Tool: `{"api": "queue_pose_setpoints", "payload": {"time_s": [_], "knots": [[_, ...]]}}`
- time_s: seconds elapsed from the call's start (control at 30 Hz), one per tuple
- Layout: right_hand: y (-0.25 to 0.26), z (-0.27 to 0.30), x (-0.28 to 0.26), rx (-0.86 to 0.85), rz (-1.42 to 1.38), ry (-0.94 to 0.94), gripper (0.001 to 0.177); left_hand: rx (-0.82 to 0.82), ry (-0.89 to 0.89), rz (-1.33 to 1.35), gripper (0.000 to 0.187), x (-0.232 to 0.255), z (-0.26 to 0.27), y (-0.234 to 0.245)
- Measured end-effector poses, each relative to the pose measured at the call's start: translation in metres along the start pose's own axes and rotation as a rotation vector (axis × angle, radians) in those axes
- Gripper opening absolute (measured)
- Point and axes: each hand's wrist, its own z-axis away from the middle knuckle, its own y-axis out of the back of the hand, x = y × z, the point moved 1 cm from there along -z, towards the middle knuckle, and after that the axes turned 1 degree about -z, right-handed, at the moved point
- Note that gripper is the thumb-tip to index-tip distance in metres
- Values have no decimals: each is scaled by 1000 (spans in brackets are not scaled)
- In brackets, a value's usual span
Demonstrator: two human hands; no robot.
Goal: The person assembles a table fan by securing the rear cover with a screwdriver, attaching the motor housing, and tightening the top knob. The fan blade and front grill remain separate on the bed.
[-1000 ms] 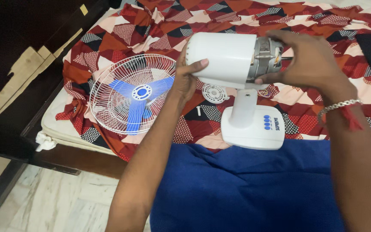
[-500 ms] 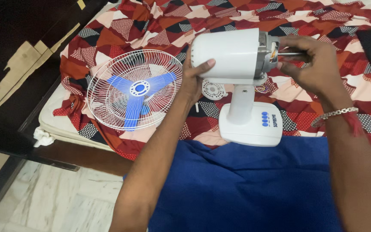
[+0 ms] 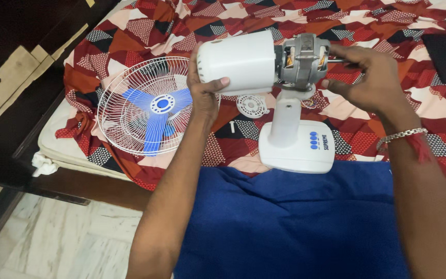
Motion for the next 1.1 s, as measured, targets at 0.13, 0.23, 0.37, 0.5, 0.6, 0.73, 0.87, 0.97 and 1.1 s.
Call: {"api": "queue_pose_setpoints", "payload": {"time_s": [0.13,0.23,0.37,0.5,0.6,0.73,0.87,0.97,1.1], "knots": [[-1,0,1,-2,-34,-21,68,-46,9,210,117,4,-2,13],[-1,1,1,-7,-87,4,67,-106,73,296,118,3,-1,13],[-3,0,0,-15,-60,-14,69,-185,115,193,124,-4,0,-3],[-3,3,0,-12,-24,-26,69,-213,142,224,122,-10,2,-15],[0,2,0,-15,-40,-19,69,-193,86,206,120,-11,-1,-17],[2,4,0,-29,-52,44,69,-144,1,237,110,-14,-4,-14],[-1,2,-1,-33,-5,-46,70,-17,-42,358,107,-10,-10,-9],[-1,3,-1,-23,-44,-30,69,39,-45,364,106,-5,-8,-5],[-3,0,-3,-27,-41,-33,70,10,-25,329,109,0,-2,-14]]}}
